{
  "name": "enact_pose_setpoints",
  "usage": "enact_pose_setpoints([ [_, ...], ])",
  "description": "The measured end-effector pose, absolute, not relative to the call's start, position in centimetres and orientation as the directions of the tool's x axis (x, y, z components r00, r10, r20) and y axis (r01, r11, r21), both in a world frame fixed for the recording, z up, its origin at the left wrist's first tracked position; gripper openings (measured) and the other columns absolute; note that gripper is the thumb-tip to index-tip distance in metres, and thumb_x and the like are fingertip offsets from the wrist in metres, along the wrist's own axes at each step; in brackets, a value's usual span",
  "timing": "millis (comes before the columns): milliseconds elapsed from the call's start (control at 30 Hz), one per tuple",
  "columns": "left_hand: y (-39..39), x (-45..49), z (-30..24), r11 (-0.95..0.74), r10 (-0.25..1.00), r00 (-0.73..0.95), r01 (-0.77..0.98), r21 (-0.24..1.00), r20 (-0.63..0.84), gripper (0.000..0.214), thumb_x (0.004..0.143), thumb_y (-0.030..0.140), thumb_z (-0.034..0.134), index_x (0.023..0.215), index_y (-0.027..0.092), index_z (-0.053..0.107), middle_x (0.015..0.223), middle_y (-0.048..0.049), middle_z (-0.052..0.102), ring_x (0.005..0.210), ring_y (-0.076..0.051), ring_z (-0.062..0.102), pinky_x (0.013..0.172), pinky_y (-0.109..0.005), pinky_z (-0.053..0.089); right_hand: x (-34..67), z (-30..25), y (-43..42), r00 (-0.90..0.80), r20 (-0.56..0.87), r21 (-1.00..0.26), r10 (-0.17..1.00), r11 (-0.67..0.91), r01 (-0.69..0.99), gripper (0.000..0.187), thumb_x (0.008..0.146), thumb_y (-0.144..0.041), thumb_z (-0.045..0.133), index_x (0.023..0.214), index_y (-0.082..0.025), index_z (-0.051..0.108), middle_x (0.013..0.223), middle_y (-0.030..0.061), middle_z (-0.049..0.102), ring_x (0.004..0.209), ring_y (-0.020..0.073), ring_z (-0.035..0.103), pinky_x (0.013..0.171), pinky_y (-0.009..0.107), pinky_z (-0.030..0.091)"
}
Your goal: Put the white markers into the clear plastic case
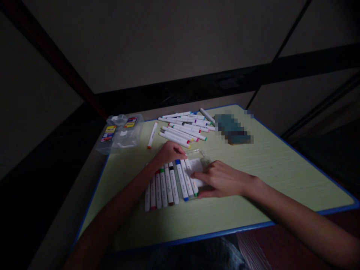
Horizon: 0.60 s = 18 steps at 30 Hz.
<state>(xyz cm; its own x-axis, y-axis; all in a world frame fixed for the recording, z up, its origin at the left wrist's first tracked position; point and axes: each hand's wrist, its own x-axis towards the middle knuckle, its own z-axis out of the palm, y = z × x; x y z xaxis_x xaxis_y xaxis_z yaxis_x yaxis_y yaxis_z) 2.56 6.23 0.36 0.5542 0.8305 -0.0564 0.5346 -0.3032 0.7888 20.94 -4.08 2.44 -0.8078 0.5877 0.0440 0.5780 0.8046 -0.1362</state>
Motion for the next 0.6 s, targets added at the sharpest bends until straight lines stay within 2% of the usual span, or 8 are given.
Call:
enact_pose_setpoints([
  [100, 6.24, 2.51, 0.34, -0.288, 0.833, 0.550, 0.531, 0.797, -0.065, 0.010, 0.057, 0.019, 0.067, 0.061, 0.010, 0.065, 0.060, -0.0029, 0.065, 0.057, -0.011, 0.056, 0.056, -0.022, 0.042, 21.00, 2.49, -4.01, -0.803, 0.031, -0.178, 0.595, 0.794, 0.581, 0.040, 0.081, -0.050, 0.045, 0.089, -0.012, 0.054, 0.054, 0.0005, 0.053, 0.045, 0.0128, 0.045, 0.047, 0.029, 0.021],
  [267, 6.40, 2.32, 0.11, -0.287, 0.822, 0.567, 0.502, 0.816, -0.059, 0.009, 0.059, 0.018, 0.066, 0.062, 0.010, 0.066, 0.063, -0.0041, 0.066, 0.059, -0.011, 0.058, 0.057, -0.022, 0.043, 21.22, 2.29, -3.98, -0.841, -0.015, -0.257, 0.541, 0.811, 0.526, 0.042, 0.078, -0.055, 0.048, 0.064, -0.017, 0.054, 0.056, -0.0001, 0.052, 0.052, 0.0112, 0.044, 0.052, 0.028, 0.020],
  [367, 6.50, 2.24, 0.05, -0.297, 0.814, 0.578, 0.494, 0.817, -0.054, 0.008, 0.060, 0.018, 0.064, 0.062, 0.010, 0.066, 0.065, -0.0046, 0.066, 0.060, -0.011, 0.058, 0.057, -0.022, 0.044, 21.31, 2.11, -3.91, -0.844, 0.006, -0.296, 0.537, 0.807, 0.511, 0.043, 0.078, -0.056, 0.049, 0.060, -0.017, 0.054, 0.055, -0.0018, 0.050, 0.052, 0.0103, 0.042, 0.053, 0.028, 0.019],
  [467, 6.55, 2.21, 0.06, -0.296, 0.813, 0.580, 0.494, 0.818, -0.056, 0.009, 0.061, 0.018, 0.064, 0.062, 0.010, 0.066, 0.065, -0.0049, 0.066, 0.060, -0.012, 0.058, 0.058, -0.022, 0.044, 21.35, 2.04, -3.78, -0.856, 0.008, -0.319, 0.516, 0.813, 0.487, 0.039, 0.083, -0.047, 0.047, 0.058, -0.018, 0.053, 0.055, -0.0027, 0.050, 0.051, 0.0091, 0.040, 0.052, 0.028, 0.018],
  [600, 6.55, 2.20, 0.14, -0.310, 0.807, 0.589, 0.486, 0.817, -0.044, 0.008, 0.061, 0.017, 0.064, 0.062, 0.010, 0.066, 0.065, -0.0050, 0.066, 0.061, -0.012, 0.058, 0.059, -0.022, 0.044, 21.37, 1.99, -3.73, -0.859, -0.002, -0.276, 0.511, 0.826, 0.492, 0.036, 0.083, -0.043, 0.049, 0.058, -0.017, 0.054, 0.056, -0.0025, 0.052, 0.050, 0.0085, 0.040, 0.052, 0.028, 0.016],
])
